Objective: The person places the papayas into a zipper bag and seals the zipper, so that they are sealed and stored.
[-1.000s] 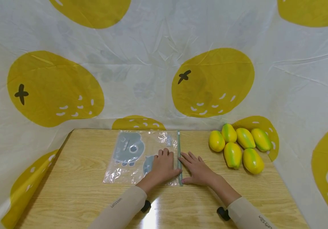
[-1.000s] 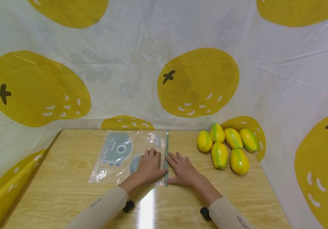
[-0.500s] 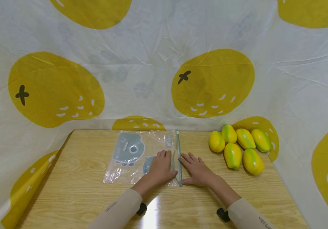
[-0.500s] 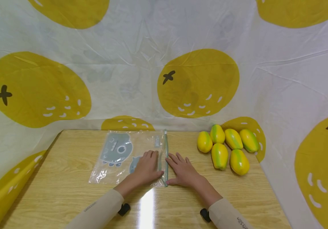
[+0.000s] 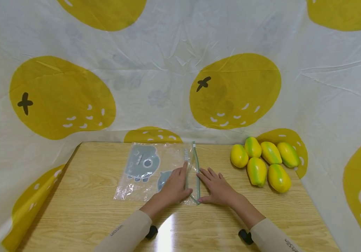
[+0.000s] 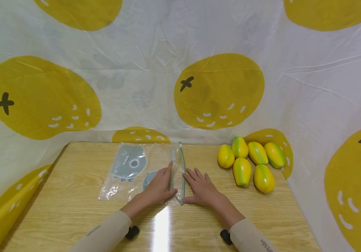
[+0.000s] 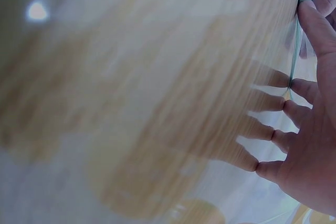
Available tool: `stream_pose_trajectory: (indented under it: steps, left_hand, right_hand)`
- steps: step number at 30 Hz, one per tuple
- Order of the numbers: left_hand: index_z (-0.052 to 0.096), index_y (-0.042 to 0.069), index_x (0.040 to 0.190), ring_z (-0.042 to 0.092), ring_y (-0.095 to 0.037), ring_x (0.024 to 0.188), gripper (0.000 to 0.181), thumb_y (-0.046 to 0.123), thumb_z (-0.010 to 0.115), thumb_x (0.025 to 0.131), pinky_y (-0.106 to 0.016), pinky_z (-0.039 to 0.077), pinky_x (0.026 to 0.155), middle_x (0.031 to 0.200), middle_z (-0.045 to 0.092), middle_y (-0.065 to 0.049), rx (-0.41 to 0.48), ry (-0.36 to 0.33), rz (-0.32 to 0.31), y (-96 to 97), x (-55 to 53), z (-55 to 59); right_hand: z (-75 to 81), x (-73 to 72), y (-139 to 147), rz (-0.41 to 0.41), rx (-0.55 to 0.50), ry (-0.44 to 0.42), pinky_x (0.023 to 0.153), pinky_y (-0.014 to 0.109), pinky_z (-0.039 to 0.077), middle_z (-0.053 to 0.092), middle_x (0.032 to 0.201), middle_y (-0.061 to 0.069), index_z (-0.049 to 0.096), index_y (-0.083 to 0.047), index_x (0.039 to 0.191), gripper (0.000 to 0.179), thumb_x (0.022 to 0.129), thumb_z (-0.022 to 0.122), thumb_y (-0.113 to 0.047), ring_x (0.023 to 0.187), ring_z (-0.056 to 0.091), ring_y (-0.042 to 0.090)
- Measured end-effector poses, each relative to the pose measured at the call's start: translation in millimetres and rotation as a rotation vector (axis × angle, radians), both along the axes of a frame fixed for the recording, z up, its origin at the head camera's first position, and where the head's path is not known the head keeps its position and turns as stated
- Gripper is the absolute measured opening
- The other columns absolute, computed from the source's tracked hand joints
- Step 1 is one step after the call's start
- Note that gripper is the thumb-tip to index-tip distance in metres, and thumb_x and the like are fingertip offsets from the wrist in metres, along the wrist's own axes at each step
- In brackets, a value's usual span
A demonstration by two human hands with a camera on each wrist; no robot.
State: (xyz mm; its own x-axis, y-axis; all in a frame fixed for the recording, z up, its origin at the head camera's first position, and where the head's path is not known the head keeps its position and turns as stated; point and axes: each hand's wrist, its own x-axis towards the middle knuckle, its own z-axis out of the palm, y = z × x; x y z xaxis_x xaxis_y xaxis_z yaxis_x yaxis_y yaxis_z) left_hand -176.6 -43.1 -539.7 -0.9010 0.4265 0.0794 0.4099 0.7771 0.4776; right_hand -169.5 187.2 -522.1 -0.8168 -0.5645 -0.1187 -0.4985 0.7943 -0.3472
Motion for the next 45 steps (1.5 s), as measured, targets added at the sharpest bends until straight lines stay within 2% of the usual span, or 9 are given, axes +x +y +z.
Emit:
stream_pose_trajectory:
  steps: [5,10,14,19,22,29,35,45]
  left_hand:
    - [0.01,0.015,0.168,0.049,-0.034,0.137,0.106,0.031,0.079,0.089,-0.046,0.046,0.114,0.146,0.051,-0.022,0.0,0.026,-0.06,-1.6,-0.2,1.2]
    - [0.015,0.018,0.167,0.047,-0.036,0.139,0.097,0.028,0.074,0.091,-0.048,0.045,0.115,0.146,0.05,-0.024,-0.052,0.047,-0.075,-1.8,-0.5,0.4]
    - [0.02,0.016,0.167,0.046,-0.038,0.139,0.093,0.022,0.067,0.087,-0.049,0.043,0.115,0.146,0.049,-0.026,-0.084,0.065,-0.068,-0.4,0.7,1.6]
    - [0.024,0.013,0.165,0.04,-0.04,0.144,0.089,0.02,0.059,0.084,-0.05,0.04,0.118,0.151,0.044,-0.027,-0.119,0.039,-0.043,2.6,1.7,1.2]
    - [0.027,0.009,0.164,0.038,-0.042,0.146,0.086,0.022,0.058,0.085,-0.051,0.035,0.121,0.153,0.042,-0.029,-0.133,0.028,-0.035,4.2,2.7,1.0]
    - [0.031,-0.005,0.158,0.036,-0.043,0.147,0.08,0.023,0.055,0.087,-0.05,0.028,0.125,0.156,0.038,-0.031,-0.167,0.053,-0.05,6.0,5.0,3.4]
    - [0.029,-0.01,0.158,0.027,-0.043,0.153,0.079,0.025,0.051,0.091,-0.049,0.022,0.128,0.163,0.031,-0.029,-0.176,0.001,-0.04,5.6,6.8,4.1]
    - [0.031,-0.01,0.157,0.028,-0.043,0.154,0.074,0.023,0.049,0.093,-0.057,0.028,0.125,0.165,0.031,-0.027,-0.137,-0.012,-0.002,7.1,10.8,4.4]
  right_hand:
    - [0.1,0.5,-0.5,-0.005,0.008,0.005,0.113,0.08,0.024,0.025,0.171,0.014,0.035,-0.01,0.161,0.099,0.087,0.073,-0.062,0.156,0.019,0.048]
    - [-0.2,0.4,-0.5,-0.003,0.006,0.012,0.113,0.08,0.025,0.025,0.171,0.015,0.035,-0.01,0.162,0.099,0.087,0.072,-0.063,0.156,0.019,0.048]
    - [0.1,0.4,-1.1,0.0,0.006,0.017,0.112,0.08,0.025,0.025,0.171,0.015,0.035,-0.01,0.162,0.099,0.087,0.072,-0.063,0.156,0.02,0.048]
    - [-0.2,0.1,-1.9,-0.005,0.001,0.012,0.113,0.08,0.025,0.025,0.171,0.014,0.034,-0.011,0.162,0.099,0.086,0.073,-0.063,0.156,0.019,0.048]
    - [-0.8,0.1,-2.1,-0.01,-0.004,-0.001,0.113,0.08,0.023,0.024,0.171,0.014,0.035,-0.011,0.162,0.099,0.086,0.073,-0.063,0.157,0.018,0.047]
    - [-2.0,0.2,-1.8,-0.017,-0.002,-0.004,0.114,0.079,0.023,0.023,0.172,0.013,0.034,-0.012,0.162,0.099,0.086,0.073,-0.063,0.157,0.017,0.047]
    - [-0.5,0.8,-2.0,-0.014,-0.006,-0.002,0.114,0.079,0.023,0.024,0.171,0.014,0.034,-0.011,0.162,0.099,0.087,0.074,-0.062,0.157,0.018,0.047]
    - [-1.2,0.8,-1.8,-0.014,0.007,0.011,0.114,0.079,0.023,0.025,0.171,0.013,0.035,-0.012,0.162,0.098,0.087,0.073,-0.062,0.157,0.019,0.046]
